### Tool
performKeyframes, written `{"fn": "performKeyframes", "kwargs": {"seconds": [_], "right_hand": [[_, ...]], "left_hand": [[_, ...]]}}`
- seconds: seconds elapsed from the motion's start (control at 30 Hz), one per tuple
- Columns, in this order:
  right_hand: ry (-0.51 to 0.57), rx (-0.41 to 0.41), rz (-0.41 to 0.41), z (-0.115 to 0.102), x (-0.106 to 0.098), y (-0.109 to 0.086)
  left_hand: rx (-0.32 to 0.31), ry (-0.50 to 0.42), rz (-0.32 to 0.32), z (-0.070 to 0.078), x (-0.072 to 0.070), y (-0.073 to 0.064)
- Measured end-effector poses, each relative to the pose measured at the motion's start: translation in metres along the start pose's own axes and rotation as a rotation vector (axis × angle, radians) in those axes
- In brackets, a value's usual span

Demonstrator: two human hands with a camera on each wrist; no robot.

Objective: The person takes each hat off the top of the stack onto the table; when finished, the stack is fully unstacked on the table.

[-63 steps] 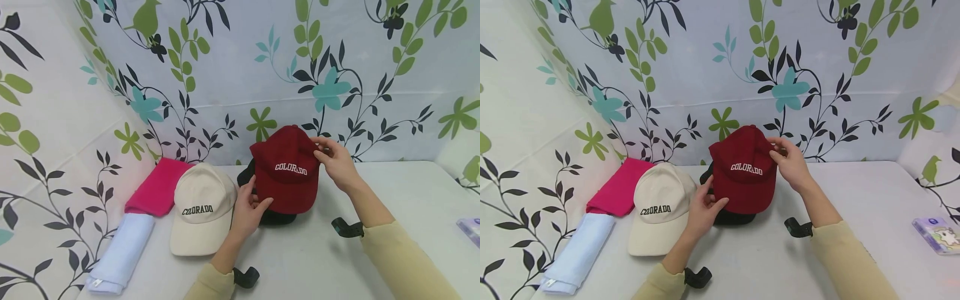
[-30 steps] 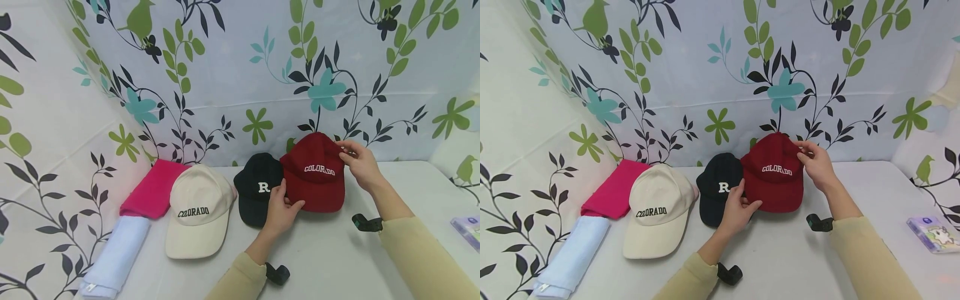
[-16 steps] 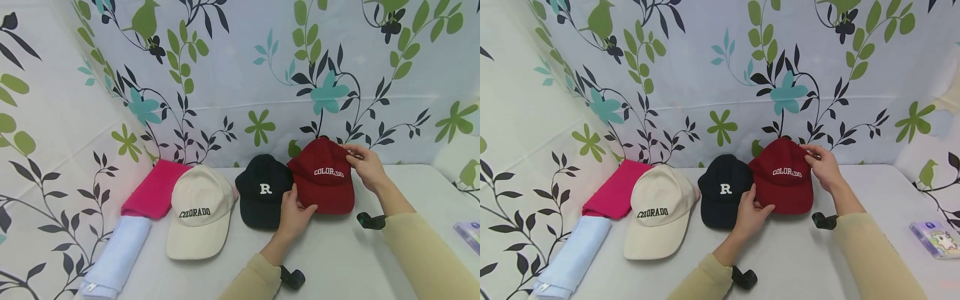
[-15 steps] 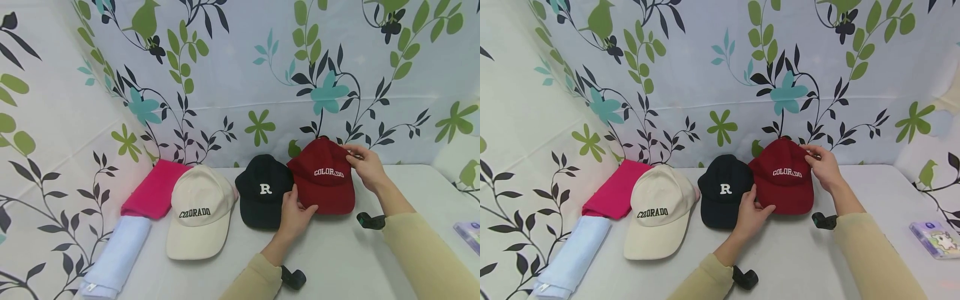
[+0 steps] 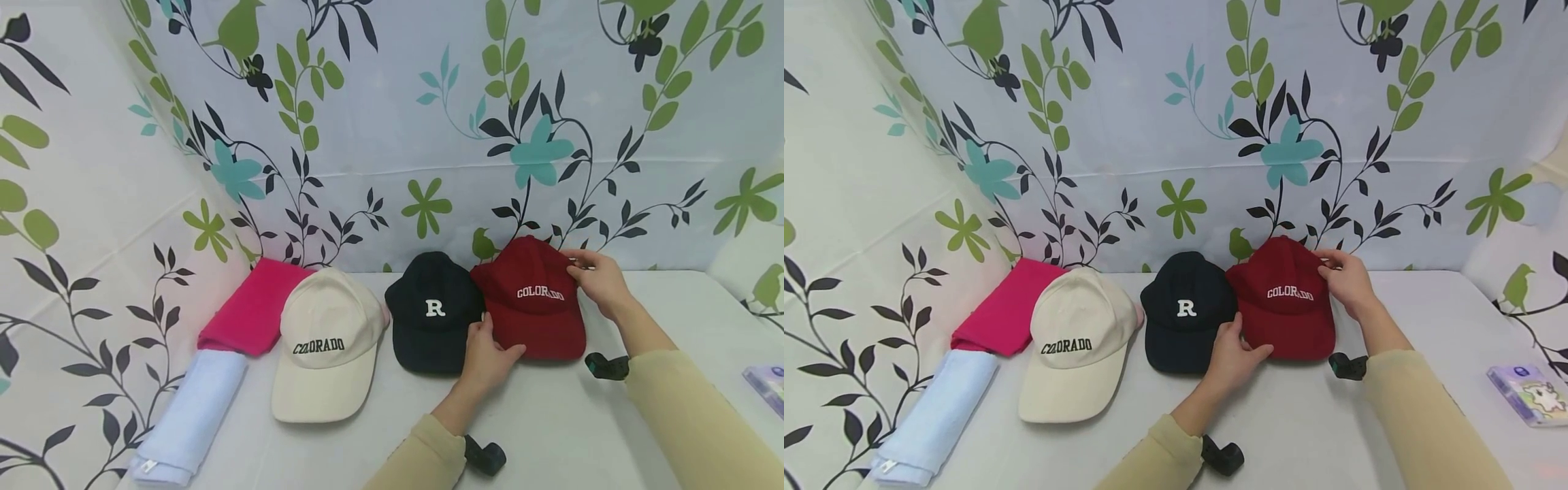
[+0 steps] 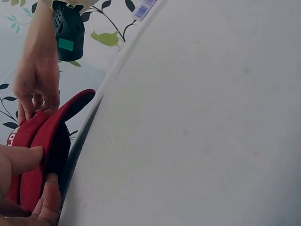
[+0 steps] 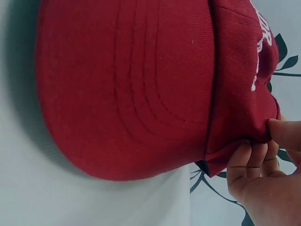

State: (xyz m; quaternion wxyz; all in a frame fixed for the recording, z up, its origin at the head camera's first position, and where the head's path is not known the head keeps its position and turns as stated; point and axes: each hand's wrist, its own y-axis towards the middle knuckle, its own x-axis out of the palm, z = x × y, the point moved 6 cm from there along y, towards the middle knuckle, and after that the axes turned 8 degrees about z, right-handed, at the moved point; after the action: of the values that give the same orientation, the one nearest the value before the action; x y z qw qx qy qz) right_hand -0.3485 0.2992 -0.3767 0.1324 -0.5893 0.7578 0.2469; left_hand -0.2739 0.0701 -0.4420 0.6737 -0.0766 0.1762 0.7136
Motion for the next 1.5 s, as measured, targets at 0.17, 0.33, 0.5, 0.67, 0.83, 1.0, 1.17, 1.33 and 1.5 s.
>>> {"fn": "performKeyframes", "kwargs": {"seconds": [0.17,0.33,0.5,0.67,0.83,1.0,1.17,1.33,1.5], "right_hand": [[-0.025,0.022,-0.017,0.004,0.002,-0.002],[-0.039,0.039,-0.031,0.007,0.002,-0.005],[-0.041,0.034,-0.013,0.005,0.002,-0.008],[-0.035,0.004,0.026,-0.003,0.000,-0.009],[-0.015,-0.015,0.065,-0.010,-0.005,-0.011],[-0.005,-0.042,0.082,-0.021,-0.007,-0.017],[0.016,-0.097,0.077,-0.032,-0.006,-0.025],[0.035,-0.168,0.053,-0.038,-0.002,-0.033],[0.020,-0.235,0.025,-0.044,0.003,-0.041]], "left_hand": [[-0.001,0.060,0.012,0.000,-0.003,-0.001],[0.029,0.177,0.015,0.003,-0.008,-0.003],[0.037,0.213,-0.009,0.005,-0.011,-0.006],[0.025,0.139,-0.023,0.004,-0.014,-0.008],[0.003,-0.010,-0.061,0.005,-0.018,-0.009],[0.003,-0.120,-0.101,0.004,-0.022,-0.010],[0.044,-0.148,-0.114,0.005,-0.031,-0.010],[0.073,-0.166,-0.124,0.008,-0.041,-0.011],[0.111,-0.195,-0.134,0.011,-0.050,-0.012]]}}
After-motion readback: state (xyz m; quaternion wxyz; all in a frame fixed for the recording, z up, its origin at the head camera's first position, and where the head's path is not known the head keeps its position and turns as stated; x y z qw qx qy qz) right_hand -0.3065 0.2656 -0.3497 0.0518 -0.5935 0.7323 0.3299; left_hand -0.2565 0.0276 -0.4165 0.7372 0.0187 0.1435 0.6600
